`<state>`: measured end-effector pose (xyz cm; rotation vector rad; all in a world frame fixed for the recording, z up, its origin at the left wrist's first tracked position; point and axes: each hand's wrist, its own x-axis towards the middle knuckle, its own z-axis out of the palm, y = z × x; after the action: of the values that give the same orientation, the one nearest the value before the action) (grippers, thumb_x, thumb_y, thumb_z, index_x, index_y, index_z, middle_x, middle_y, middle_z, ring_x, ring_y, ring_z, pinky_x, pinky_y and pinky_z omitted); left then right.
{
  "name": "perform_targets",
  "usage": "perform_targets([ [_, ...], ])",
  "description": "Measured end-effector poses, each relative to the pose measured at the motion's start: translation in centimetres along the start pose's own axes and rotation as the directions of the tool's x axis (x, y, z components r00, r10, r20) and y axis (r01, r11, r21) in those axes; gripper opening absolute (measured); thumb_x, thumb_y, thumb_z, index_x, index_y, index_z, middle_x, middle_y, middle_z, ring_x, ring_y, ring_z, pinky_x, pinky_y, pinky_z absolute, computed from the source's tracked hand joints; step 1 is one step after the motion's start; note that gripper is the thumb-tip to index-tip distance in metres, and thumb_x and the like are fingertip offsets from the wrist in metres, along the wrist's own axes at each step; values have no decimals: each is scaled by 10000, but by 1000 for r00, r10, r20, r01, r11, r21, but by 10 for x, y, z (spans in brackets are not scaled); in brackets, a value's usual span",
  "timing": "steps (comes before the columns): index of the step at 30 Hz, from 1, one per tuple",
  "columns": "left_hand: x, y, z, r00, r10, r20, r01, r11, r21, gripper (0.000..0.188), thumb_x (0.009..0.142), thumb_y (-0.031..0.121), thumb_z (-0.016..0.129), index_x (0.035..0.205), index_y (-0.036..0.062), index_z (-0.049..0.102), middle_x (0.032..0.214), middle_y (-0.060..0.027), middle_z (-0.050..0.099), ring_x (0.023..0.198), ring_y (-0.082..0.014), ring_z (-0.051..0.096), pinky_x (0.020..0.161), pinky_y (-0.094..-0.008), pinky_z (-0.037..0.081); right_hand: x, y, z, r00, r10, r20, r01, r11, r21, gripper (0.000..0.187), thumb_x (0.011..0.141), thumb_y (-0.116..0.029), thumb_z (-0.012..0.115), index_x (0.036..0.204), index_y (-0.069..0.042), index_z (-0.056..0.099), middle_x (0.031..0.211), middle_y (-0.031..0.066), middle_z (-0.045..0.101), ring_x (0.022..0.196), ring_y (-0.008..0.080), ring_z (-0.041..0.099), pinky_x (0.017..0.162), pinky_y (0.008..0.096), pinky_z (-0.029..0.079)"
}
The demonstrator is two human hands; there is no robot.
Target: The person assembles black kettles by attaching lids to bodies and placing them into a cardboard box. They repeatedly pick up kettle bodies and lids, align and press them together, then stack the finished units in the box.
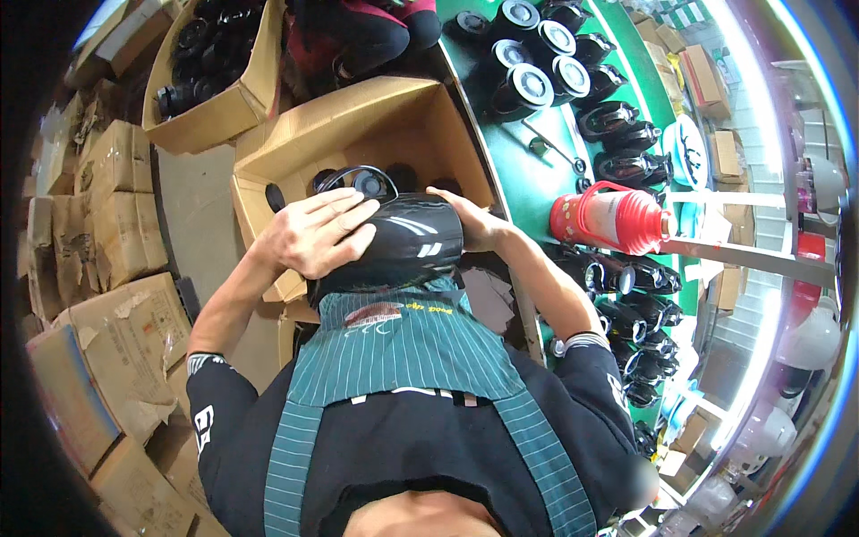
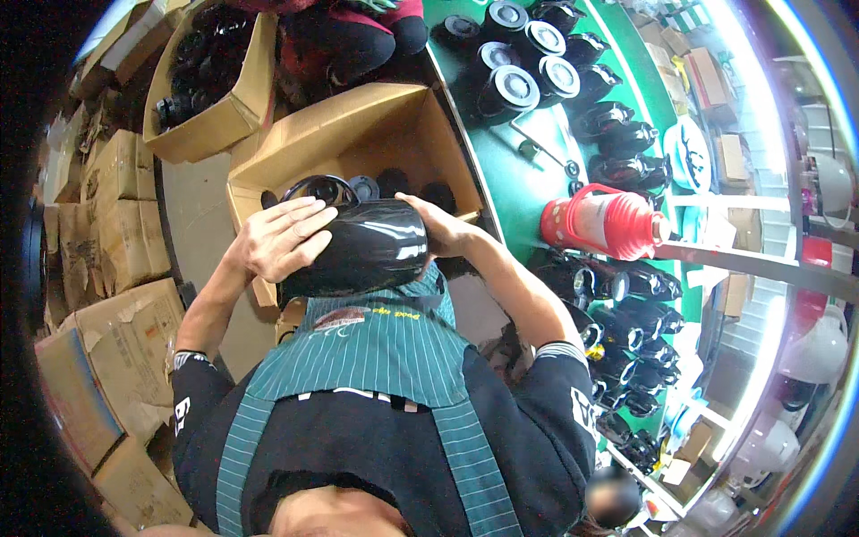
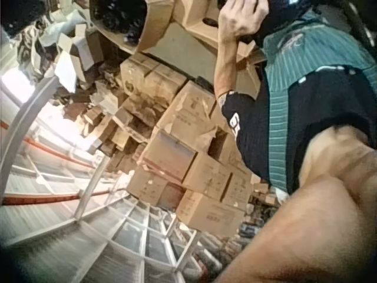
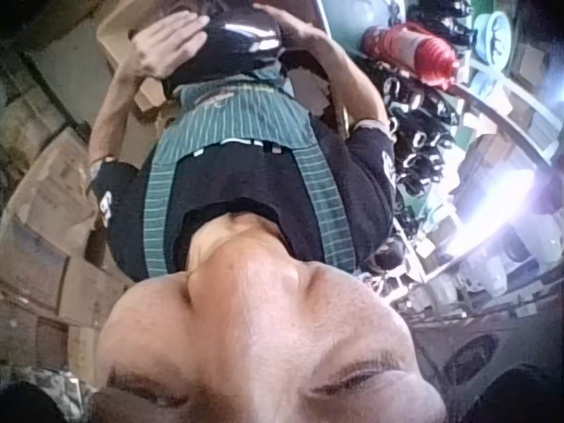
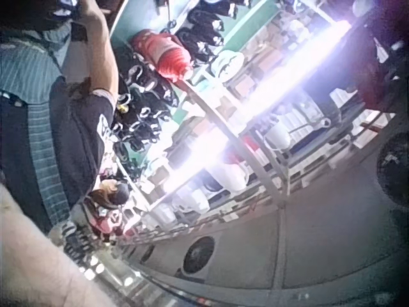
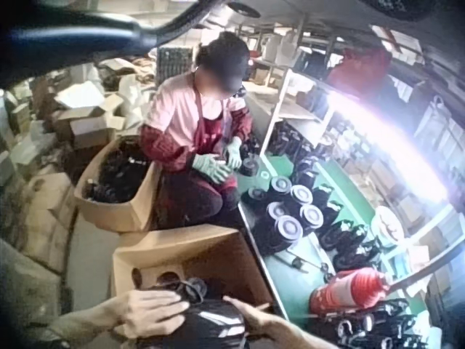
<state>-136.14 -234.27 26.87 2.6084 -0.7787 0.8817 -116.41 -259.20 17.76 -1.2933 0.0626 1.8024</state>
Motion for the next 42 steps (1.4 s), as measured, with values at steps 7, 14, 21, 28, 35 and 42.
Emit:
perform_targets([
  [7, -105, -23, 84, 359, -931, 71, 475, 117, -872, 214, 998, 152, 736, 1067, -38, 666, 967, -47, 716, 880, -105, 657, 822, -239, 541, -57, -6, 44, 396, -902, 169, 665, 155, -731, 1237, 890, -900, 443, 1696, -10, 142, 1618, 284, 352, 1480, 434, 422, 1227, 518, 340],
  [14, -69, -15, 69, 465, -883, 61, 569, 245, -785, 134, 965, 82, 728, 1053, -11, 690, 1024, -98, 772, 912, -158, 722, 843, -273, 573, -36, 9, 33, 202, -975, 90, 717, 85, -691, 1016, 951, -755, 384, 1588, 36, 376, 1516, 304, 435, 1405, 462, 463, 1177, 524, 375],
  [21, -35, -10, 28, 810, -546, -214, 440, 807, -394, 199, 924, 65, 747, 1099, 2, 679, 1135, -206, 791, 1000, -278, 789, 895, -356, 621, -49, -13, 45, 698, -712, -77, 623, 657, -425, 604, 1165, -423, 247, 1524, 7, 471, 1523, 173, 529, 1432, 255, 476, 1233, 391, 328],
  [28, -88, -6, 87, 249, -944, 215, 479, -73, -875, 86, 1042, 82, 624, 1031, -1, 642, 958, -45, 707, 864, -82, 644, 798, -233, 545, -57, -11, 46, 169, -932, 321, 486, -205, -850, 1104, 941, -834, 345, 1642, 18, 315, 1517, 320, 409, 1313, 486, 491, 1079, 561, 455],
  [35, -83, 1, 89, 358, -909, 213, 291, -108, -950, 119, 1025, 80, 629, 1038, -37, 644, 975, -84, 711, 876, -109, 664, 826, -258, 556, -64, -15, 51, 102, -958, 266, 578, -161, -800, 901, 964, -657, 417, 1567, 13, 414, 1434, 314, 464, 1282, 485, 514, 1085, 539, 440],
  [42, -39, 1, 30, 574, -818, -43, 656, 490, -575, 209, 909, 26, 749, 1113, -10, 721, 985, -38, 756, 856, -109, 688, 793, -237, 539, -52, 0, 59, 438, -898, -42, 857, 431, -282, 757, 1063, -573, 389, 1613, -59, 304, 1504, 153, 461, 1424, 246, 456, 1211, 412, 340],
])
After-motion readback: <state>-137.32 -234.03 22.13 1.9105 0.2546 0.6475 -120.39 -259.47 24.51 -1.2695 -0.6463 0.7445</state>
